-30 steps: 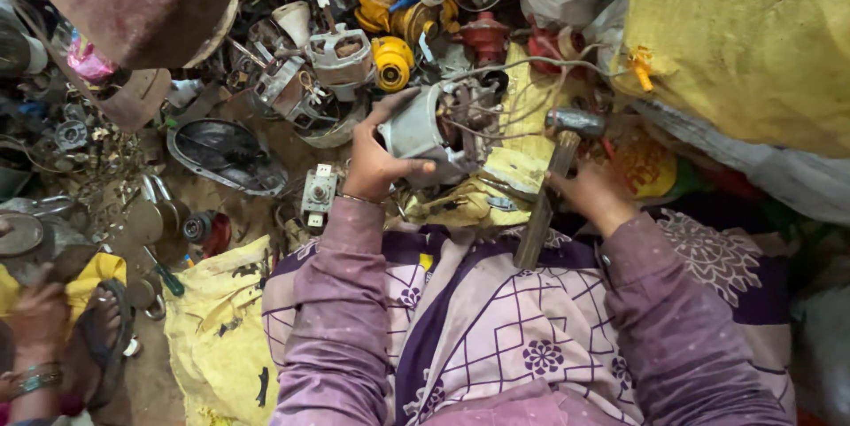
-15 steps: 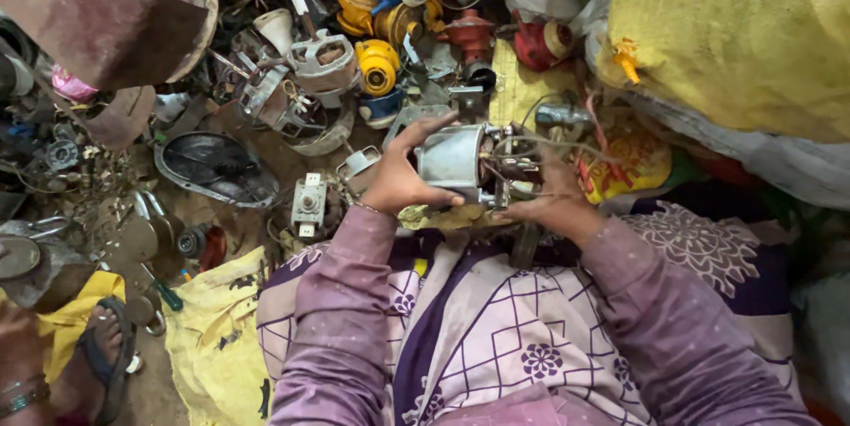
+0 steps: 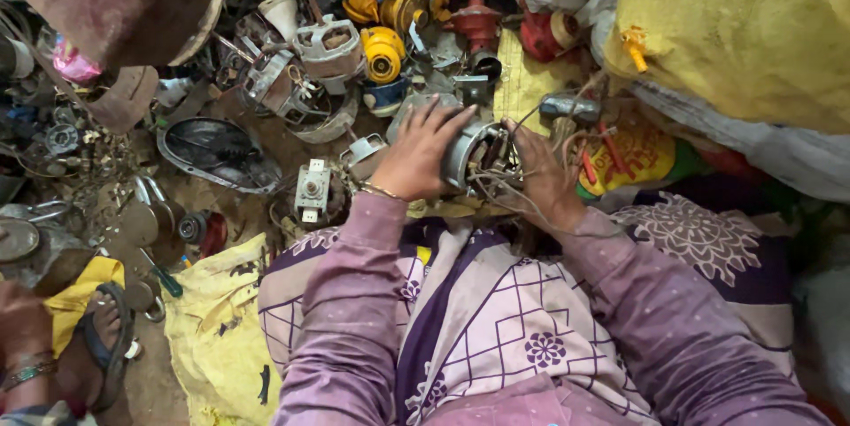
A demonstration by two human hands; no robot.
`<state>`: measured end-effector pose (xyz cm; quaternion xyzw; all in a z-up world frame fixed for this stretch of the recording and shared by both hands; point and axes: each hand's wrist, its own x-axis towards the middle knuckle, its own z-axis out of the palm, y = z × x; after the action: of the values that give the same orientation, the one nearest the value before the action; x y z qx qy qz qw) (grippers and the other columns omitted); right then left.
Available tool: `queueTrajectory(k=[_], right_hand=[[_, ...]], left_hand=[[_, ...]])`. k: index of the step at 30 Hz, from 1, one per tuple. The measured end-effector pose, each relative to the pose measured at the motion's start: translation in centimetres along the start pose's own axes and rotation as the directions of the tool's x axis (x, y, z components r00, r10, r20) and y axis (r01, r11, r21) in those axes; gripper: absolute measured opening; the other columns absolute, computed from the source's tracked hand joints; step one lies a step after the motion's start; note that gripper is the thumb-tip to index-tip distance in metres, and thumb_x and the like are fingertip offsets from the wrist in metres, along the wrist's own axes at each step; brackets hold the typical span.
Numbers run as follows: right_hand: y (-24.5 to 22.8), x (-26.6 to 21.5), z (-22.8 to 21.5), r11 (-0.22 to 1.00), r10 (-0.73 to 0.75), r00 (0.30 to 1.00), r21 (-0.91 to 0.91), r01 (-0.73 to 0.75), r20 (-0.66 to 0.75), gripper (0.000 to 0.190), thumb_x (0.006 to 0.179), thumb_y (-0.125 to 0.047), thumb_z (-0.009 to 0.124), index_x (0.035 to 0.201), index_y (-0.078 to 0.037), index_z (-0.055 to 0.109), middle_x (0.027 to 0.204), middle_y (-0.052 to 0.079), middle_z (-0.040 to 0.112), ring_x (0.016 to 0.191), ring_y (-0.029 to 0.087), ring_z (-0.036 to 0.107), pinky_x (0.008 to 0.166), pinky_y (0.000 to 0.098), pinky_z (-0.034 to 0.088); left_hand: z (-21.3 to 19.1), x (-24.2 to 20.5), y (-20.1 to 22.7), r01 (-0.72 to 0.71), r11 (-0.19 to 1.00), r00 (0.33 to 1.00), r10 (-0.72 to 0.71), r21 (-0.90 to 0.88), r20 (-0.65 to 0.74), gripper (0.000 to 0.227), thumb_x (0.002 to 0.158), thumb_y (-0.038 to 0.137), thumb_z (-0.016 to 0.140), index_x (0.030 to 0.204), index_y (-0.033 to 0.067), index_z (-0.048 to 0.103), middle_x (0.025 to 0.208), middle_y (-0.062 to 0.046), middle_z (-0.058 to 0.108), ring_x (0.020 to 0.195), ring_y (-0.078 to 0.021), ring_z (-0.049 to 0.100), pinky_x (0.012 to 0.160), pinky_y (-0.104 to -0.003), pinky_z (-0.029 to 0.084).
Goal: The person sits on the floor and uses a hammer and screwdriver to disassemble and adjust a small electric motor. They repeatedly strike the motor housing and pry internal components while surrounded by other motor parts and tools.
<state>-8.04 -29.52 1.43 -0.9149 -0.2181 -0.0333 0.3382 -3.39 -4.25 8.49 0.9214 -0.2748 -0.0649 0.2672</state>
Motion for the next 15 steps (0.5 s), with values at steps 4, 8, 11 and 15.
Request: queueTrajectory(k=[4,8,11,15], right_hand=[[-0.6,-0.3,-0.1,0.978,0.177,0.982,-0.121,-0.167,0.071,0.124,0.058,-0.033,0.094,0.159,-0.009,0.027,0.156,0.012,0.043,0.145,0.031,0.041,0.114,0.0626,0.015],[-0.7,0.2,-0.5,0.998,0.055,0.998,0.044,-0.055,0.015,0.123,0.065,-0.039,0.09,0.164,-0.01,0.023,0.159,0.015,0.04,0.148,0.034,0.038,0.12,0.058,0.026],[-0.4,0.2,0.1,0.994,0.102,0.995,-0.049,-0.102,0.003,0.126,0.061,-0.044,0.094,0.158,-0.009,0.023,0.155,0.019,0.039,0.144,0.038,0.037,0.112,0.0659,0.019],[2.8,-0.2,0.1,1.0,0.016,1.0,0.028,-0.015,-0.016,0.119,0.064,-0.046,0.09,0.157,-0.007,0.027,0.15,0.025,0.037,0.138,0.044,0.039,0.114,0.0526,0.037]], left_hand=[[0.5,0.4,1.0,-0.115,0.986,0.986,0.127,0.119,-0.106,0.112,0.053,0.03,0.097,0.152,0.0184,0.044,0.155,-0.014,0.046,0.146,-0.0419,0.03,0.118,-0.06,0.017],[0.3,0.5,0.0,-0.102,0.989,0.994,0.098,-0.103,-0.043,0.1,0.06,0.03,0.094,0.149,0.0193,0.049,0.152,-0.007,0.052,0.147,-0.036,0.04,0.125,-0.049,0.027],[0.3,0.8,-0.9,-0.12,0.976,0.992,0.111,-0.179,-0.06,0.1,0.058,0.031,0.096,0.146,0.0165,0.051,0.15,-0.009,0.053,0.145,-0.0366,0.042,0.125,-0.048,0.029],[0.1,0.9,-1.5,-0.143,0.967,0.989,0.132,-0.209,-0.069,0.108,0.052,0.034,0.1,0.146,0.0146,0.051,0.148,-0.011,0.054,0.144,-0.0386,0.042,0.124,-0.05,0.028]])
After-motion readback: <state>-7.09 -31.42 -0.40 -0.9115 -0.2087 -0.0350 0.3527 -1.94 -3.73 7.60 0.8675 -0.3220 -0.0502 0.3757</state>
